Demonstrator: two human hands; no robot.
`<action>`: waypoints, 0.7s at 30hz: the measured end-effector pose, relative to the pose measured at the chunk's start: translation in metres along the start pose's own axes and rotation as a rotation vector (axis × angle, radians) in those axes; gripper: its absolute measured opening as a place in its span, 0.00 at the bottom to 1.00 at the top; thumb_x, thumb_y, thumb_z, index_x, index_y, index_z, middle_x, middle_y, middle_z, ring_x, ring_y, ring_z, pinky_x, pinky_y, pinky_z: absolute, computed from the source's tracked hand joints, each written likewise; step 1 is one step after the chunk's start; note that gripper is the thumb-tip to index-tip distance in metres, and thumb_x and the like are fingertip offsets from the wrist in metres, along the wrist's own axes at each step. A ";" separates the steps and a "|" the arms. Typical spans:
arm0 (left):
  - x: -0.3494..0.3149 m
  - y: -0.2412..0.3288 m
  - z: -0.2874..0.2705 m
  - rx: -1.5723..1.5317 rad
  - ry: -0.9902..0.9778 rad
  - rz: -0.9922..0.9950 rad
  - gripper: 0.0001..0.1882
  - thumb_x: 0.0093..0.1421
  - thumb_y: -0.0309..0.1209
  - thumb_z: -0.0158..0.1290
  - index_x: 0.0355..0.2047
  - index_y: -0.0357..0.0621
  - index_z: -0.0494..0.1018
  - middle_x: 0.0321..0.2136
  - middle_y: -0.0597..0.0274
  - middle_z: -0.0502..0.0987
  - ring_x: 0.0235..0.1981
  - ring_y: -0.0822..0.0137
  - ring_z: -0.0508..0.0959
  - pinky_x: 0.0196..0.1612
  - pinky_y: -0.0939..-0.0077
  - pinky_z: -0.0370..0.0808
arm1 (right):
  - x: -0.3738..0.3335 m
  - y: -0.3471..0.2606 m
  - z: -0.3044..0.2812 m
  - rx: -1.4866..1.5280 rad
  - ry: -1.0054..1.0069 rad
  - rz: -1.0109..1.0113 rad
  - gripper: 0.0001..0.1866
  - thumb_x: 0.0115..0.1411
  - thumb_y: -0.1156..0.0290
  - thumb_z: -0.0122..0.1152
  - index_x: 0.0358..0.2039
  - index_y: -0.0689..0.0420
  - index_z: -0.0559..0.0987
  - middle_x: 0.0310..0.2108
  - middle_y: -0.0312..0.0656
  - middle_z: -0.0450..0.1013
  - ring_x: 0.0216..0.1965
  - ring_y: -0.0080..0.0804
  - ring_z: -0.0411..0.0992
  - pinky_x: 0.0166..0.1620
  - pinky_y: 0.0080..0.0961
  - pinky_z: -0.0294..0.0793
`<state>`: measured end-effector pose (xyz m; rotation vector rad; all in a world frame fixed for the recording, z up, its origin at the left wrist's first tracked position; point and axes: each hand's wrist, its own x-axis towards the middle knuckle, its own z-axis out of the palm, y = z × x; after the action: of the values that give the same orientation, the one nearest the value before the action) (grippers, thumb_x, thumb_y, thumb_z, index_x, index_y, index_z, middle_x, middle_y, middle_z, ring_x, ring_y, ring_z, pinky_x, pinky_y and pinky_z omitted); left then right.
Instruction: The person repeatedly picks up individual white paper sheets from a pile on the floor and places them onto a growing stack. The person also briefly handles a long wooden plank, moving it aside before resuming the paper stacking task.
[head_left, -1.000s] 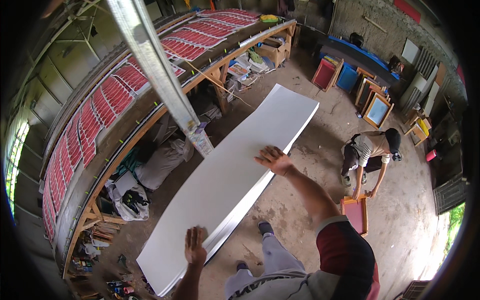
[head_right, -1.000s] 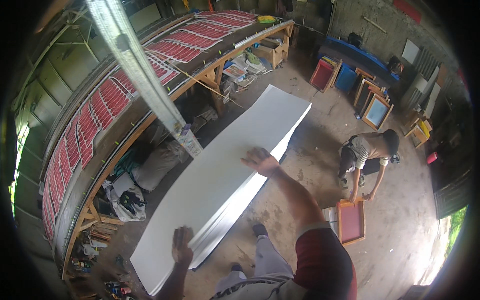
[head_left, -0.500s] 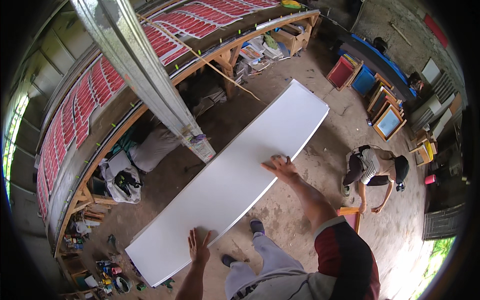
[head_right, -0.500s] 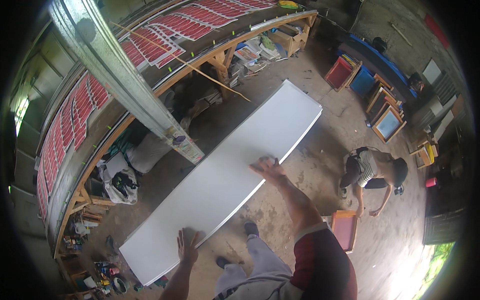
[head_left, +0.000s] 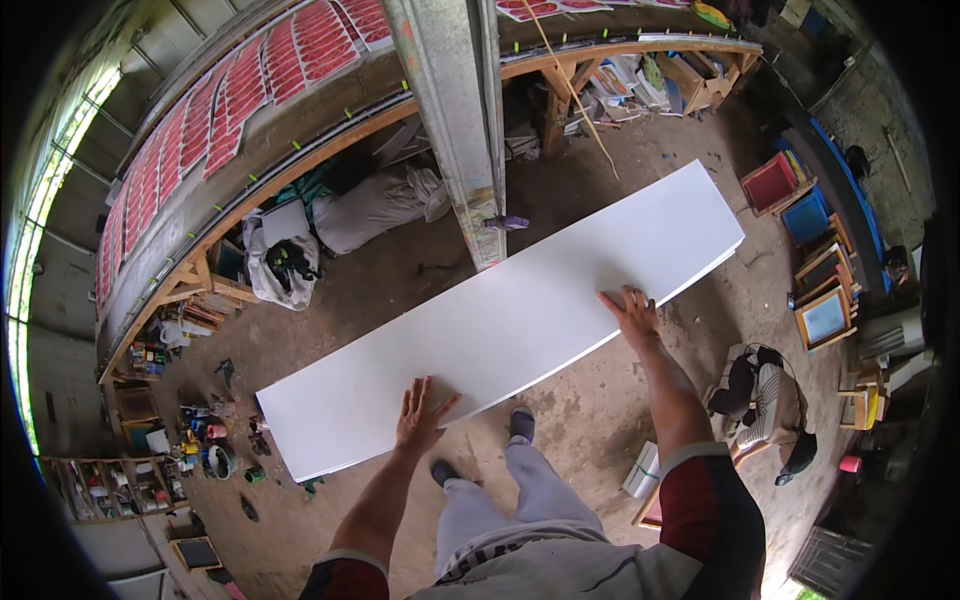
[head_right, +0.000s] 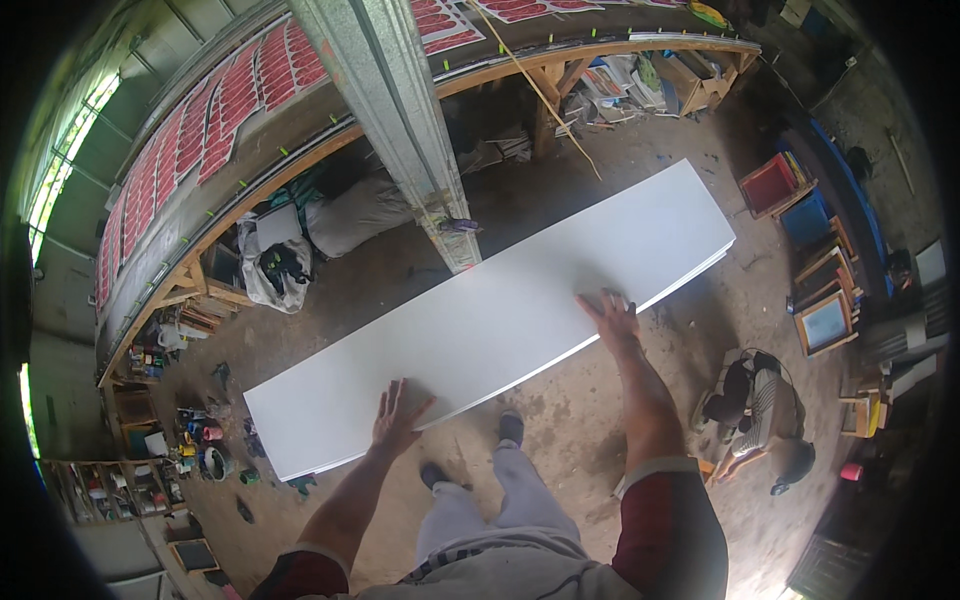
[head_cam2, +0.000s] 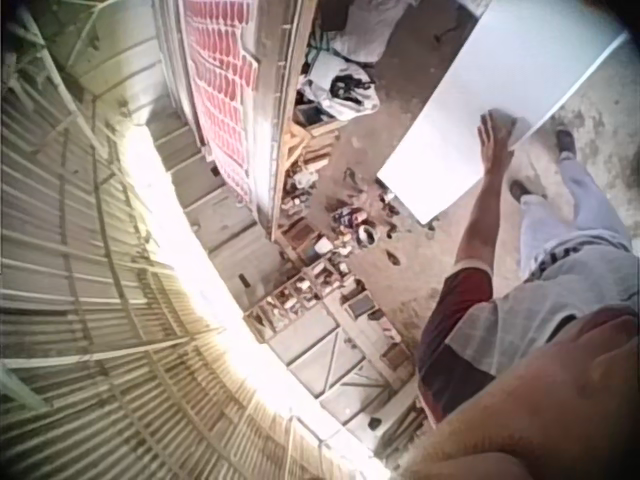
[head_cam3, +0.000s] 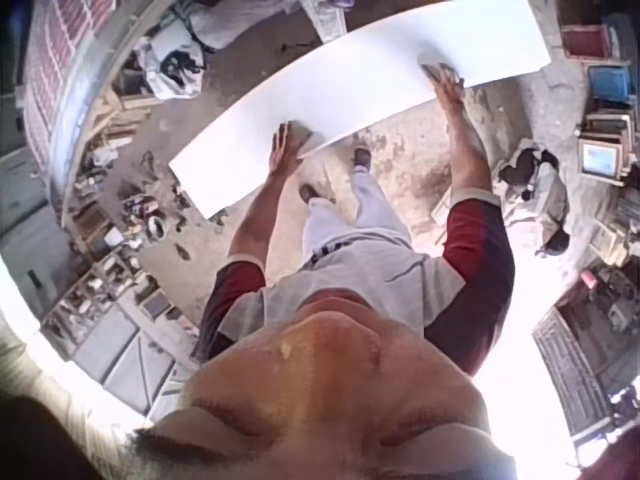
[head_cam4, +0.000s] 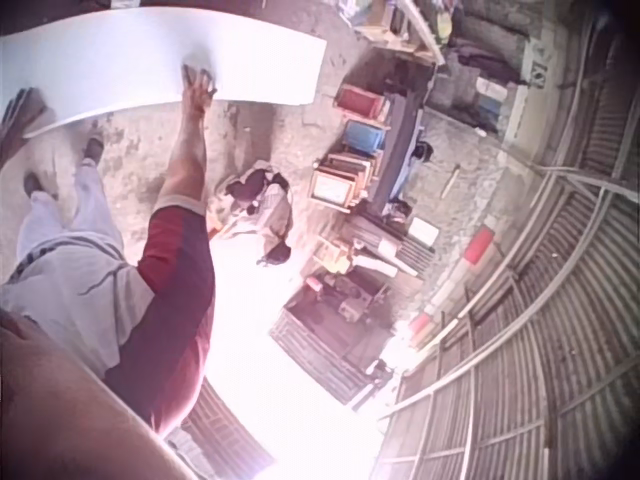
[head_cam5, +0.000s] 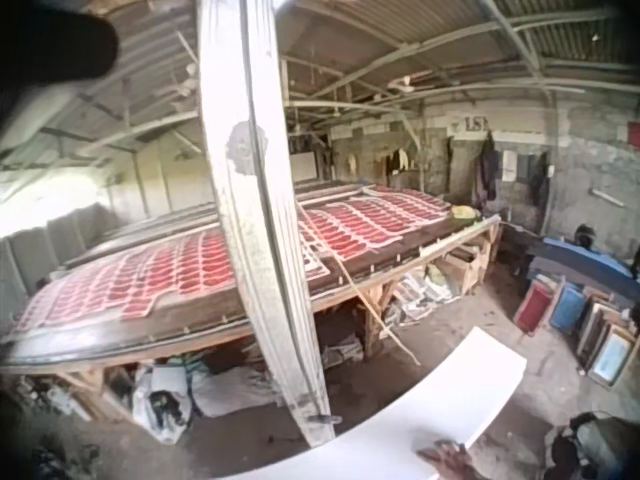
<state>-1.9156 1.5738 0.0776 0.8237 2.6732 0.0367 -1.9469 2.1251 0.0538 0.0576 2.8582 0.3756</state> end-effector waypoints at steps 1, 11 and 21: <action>0.001 -0.002 0.003 -0.018 0.011 -0.001 0.55 0.52 0.40 0.74 0.74 0.94 0.56 0.80 0.48 0.41 0.79 0.40 0.47 0.77 0.42 0.55 | 0.003 0.001 0.000 -0.010 -0.004 -0.007 0.53 0.64 0.74 0.61 0.80 0.20 0.44 0.71 0.46 0.55 0.69 0.50 0.59 0.65 0.56 0.70; 0.008 0.010 -0.012 0.046 -0.150 -0.152 0.55 0.55 0.56 0.69 0.78 0.82 0.50 0.79 0.36 0.32 0.79 0.31 0.33 0.75 0.25 0.42 | -0.021 -0.054 -0.029 0.283 0.014 -0.414 0.68 0.42 0.30 0.78 0.80 0.27 0.52 0.81 0.48 0.43 0.81 0.52 0.42 0.77 0.67 0.44; 0.002 -0.005 0.028 0.086 -0.061 -0.078 0.58 0.58 0.55 0.68 0.80 0.75 0.44 0.78 0.31 0.35 0.78 0.24 0.38 0.71 0.17 0.47 | -0.025 -0.108 -0.016 0.238 0.151 -0.447 0.59 0.46 0.29 0.73 0.77 0.25 0.58 0.81 0.40 0.47 0.80 0.53 0.46 0.74 0.76 0.46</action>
<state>-1.9107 1.5692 0.0496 0.7339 2.6627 -0.1210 -1.9273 2.0151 0.0465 -0.5771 2.9303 -0.0535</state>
